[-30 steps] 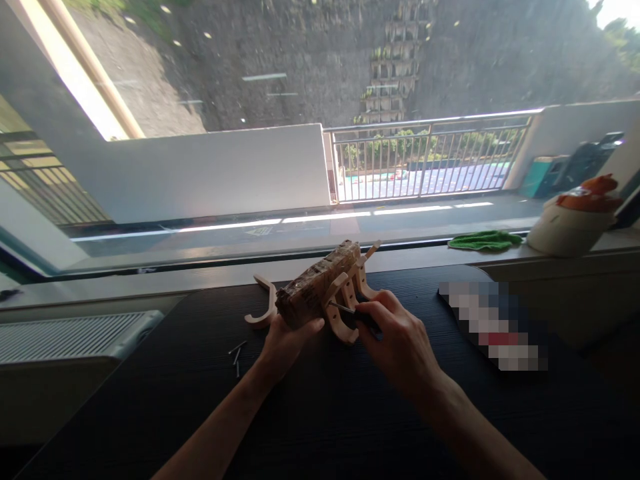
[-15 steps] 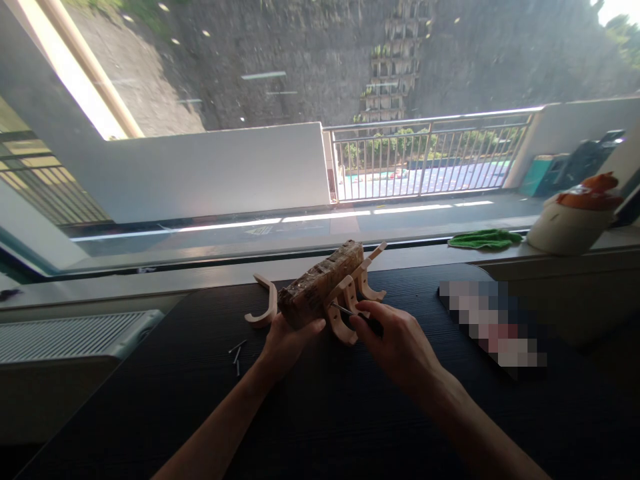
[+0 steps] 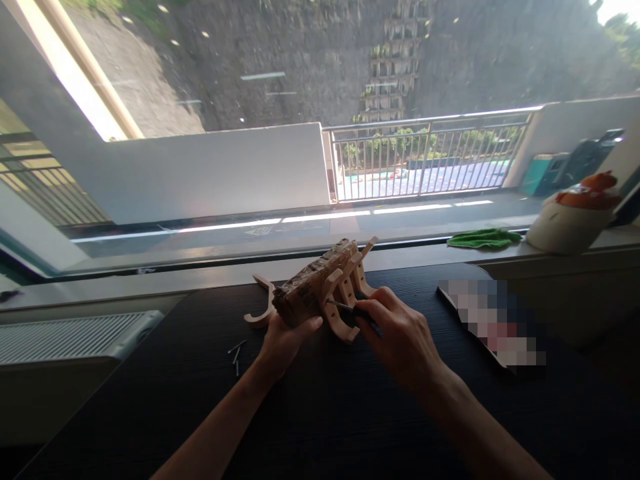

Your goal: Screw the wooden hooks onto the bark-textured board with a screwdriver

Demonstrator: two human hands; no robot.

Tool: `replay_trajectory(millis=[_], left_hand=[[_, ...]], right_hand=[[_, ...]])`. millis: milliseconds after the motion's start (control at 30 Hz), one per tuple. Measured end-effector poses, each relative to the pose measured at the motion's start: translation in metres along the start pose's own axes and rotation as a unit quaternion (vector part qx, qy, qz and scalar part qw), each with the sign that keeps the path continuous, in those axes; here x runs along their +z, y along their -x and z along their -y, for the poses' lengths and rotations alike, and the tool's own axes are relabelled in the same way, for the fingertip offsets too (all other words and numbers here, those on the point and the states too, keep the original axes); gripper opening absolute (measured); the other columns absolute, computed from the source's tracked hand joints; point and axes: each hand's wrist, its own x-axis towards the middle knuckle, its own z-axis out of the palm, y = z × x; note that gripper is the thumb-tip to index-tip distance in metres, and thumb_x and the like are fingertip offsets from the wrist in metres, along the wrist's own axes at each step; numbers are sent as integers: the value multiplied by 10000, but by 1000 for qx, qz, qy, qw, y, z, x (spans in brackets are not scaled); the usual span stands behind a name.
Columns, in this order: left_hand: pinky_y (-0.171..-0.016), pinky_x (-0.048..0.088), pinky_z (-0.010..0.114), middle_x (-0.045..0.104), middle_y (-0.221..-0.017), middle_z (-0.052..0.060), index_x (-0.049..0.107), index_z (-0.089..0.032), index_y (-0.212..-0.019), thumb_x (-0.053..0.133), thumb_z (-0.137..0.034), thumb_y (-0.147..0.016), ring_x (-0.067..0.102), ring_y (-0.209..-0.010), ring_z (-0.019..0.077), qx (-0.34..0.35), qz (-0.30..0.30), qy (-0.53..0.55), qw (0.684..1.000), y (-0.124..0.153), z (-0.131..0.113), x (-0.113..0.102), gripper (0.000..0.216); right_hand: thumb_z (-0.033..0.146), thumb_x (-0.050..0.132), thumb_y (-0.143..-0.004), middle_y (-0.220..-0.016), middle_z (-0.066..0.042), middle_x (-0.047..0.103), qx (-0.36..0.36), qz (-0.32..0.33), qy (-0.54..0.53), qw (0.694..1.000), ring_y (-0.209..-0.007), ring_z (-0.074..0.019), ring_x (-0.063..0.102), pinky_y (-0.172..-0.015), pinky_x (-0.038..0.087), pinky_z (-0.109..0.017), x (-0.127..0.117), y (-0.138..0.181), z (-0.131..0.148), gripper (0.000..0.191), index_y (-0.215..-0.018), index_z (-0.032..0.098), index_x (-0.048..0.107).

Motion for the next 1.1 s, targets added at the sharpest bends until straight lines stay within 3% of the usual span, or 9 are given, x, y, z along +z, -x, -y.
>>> replay_trajectory(millis=[200,333,400,467,567,733,867,1100], left_hand=[[-883,449,398,656,-1044,84,615,-134,-1061,679,-264,-637,556,-1036,301,-4,2,-60,998,0,2,-2,448],[-863,459,387,663,-1020,83,622,-131,-1050,677,-271,-638,569,-1012,301,1,-3,-80,997,1,4,-2,439],[-846,467,381,665,-1011,83,625,-132,-1041,677,-271,-637,576,-996,297,3,-2,-78,997,1,5,-1,430],[-835,473,376,670,-999,80,625,-134,-1038,681,-269,-632,584,-983,292,6,-9,-62,998,1,7,0,432],[-830,475,367,674,-992,77,621,-135,-1049,697,-258,-616,590,-971,283,9,-22,-28,999,0,9,0,456],[-871,454,361,655,-1049,77,606,-142,-1083,691,-230,-643,570,-1016,270,18,-1,-12,1000,-1,10,-1,456],[-879,451,368,651,-1062,76,604,-146,-1094,698,-221,-629,571,-1016,274,12,0,-3,1000,-1,8,-2,480],[-856,461,377,670,-1009,81,634,-128,-1041,701,-245,-610,582,-989,289,-2,-25,-25,999,-1,8,-3,452]], right_hand=[[300,414,-875,-875,-14,579,40,17,-50,998,-682,-122,538,-582,337,-242,2,-1,0,197,-839,210,585],[351,329,-905,-719,-15,584,100,47,-87,990,-628,-127,534,-562,349,-242,3,-3,-2,359,-695,190,571],[370,347,-895,-743,-18,599,114,54,-107,986,-666,-140,550,-579,370,-245,3,-2,-3,327,-762,195,589],[376,462,-838,-908,-25,612,104,54,-132,984,-784,-165,567,-645,399,-256,3,-1,-3,233,-966,218,575],[302,587,-740,-1104,-34,542,82,56,-146,984,-888,-185,552,-708,412,-270,3,2,-3,416,-1137,248,478],[155,515,-756,-1041,-21,519,60,51,-105,991,-824,-158,545,-641,394,-249,3,2,-3,295,-1035,250,496],[181,485,-807,-956,-5,539,26,28,-55,998,-798,-149,542,-613,359,-244,0,0,-2,151,-939,241,527],[243,444,-855,-964,3,565,41,23,-46,998,-775,-137,559,-625,345,-245,2,1,-3,151,-967,253,546]])
